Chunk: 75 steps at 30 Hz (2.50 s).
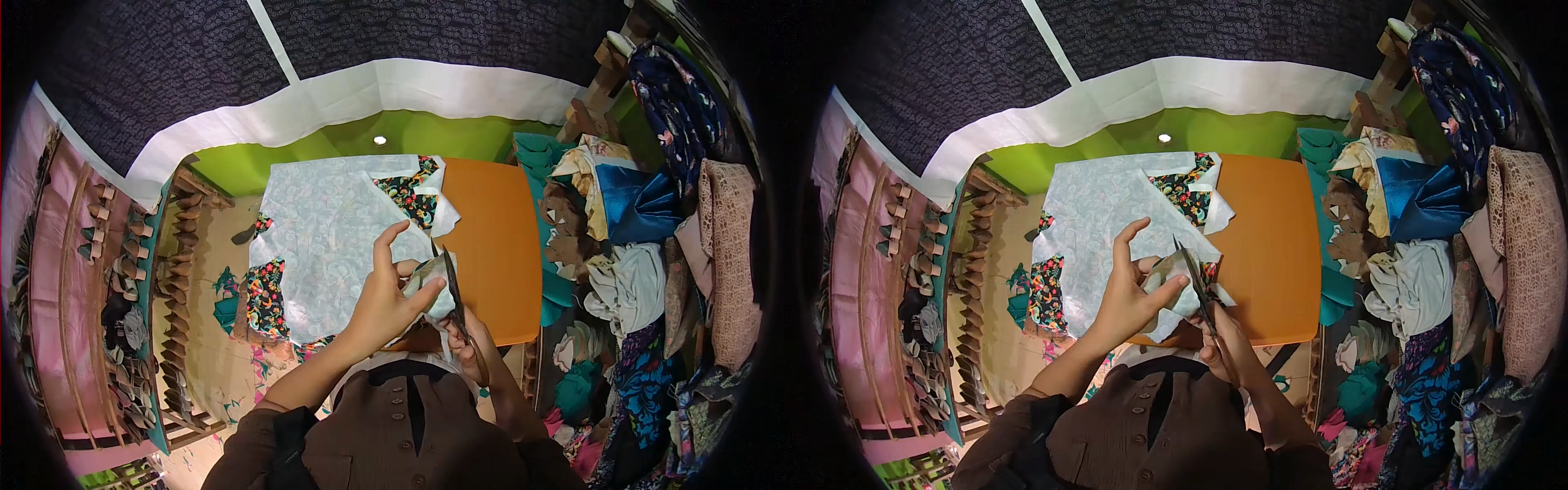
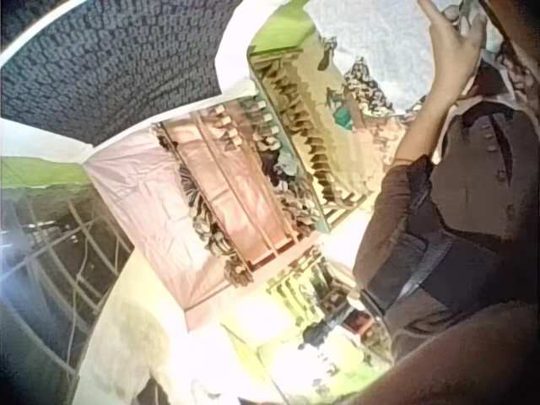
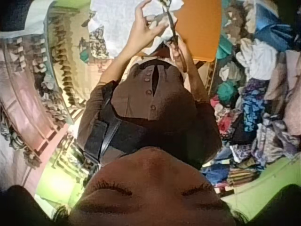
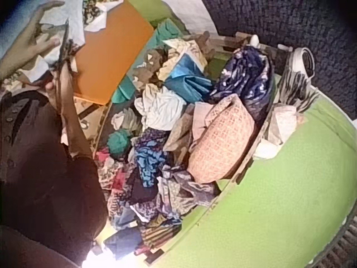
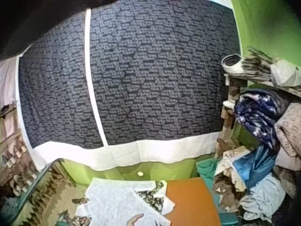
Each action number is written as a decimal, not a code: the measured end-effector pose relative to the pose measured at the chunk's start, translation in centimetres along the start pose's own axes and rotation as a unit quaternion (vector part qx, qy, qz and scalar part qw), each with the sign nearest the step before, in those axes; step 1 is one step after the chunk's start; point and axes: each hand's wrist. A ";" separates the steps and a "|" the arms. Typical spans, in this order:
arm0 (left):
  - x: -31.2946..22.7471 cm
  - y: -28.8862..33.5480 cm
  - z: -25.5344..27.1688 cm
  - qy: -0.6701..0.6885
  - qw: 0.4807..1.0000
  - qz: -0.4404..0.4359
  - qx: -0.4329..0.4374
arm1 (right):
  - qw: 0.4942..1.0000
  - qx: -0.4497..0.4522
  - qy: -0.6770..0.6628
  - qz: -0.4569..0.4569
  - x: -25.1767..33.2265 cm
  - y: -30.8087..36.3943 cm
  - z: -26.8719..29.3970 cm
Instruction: Cutting fabric with large industrial scissors following a pattern on a table.
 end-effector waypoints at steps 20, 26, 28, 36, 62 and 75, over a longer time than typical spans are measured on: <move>0.4 -0.1 0.4 0.016 0.999 -0.013 -0.033 | 0.984 0.026 -0.083 -0.155 -0.6 -0.2 1.1; 0.5 -0.2 0.5 0.020 0.999 -0.011 -0.026 | 0.964 -0.019 -0.121 -0.234 -0.1 -0.7 0.9; 0.4 -0.2 0.5 0.021 1.000 -0.003 -0.023 | 0.940 -0.042 -0.149 -0.303 0.1 -0.8 0.9; -0.2 -0.1 0.3 0.001 1.000 0.016 0.003 | 0.986 0.026 0.094 -0.135 -1.3 -0.2 2.1; -0.4 0.2 0.3 0.005 0.999 0.013 0.034 | 0.998 0.049 0.017 -0.019 -0.7 0.0 1.8; -0.4 0.3 0.2 0.009 0.999 0.014 0.030 | 0.977 -0.022 -0.083 -0.195 -1.0 -0.6 1.2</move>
Point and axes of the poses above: each hand's wrist, its own y-axis away from the middle knuckle, its own z-axis out of the back of the hand, x = y × z
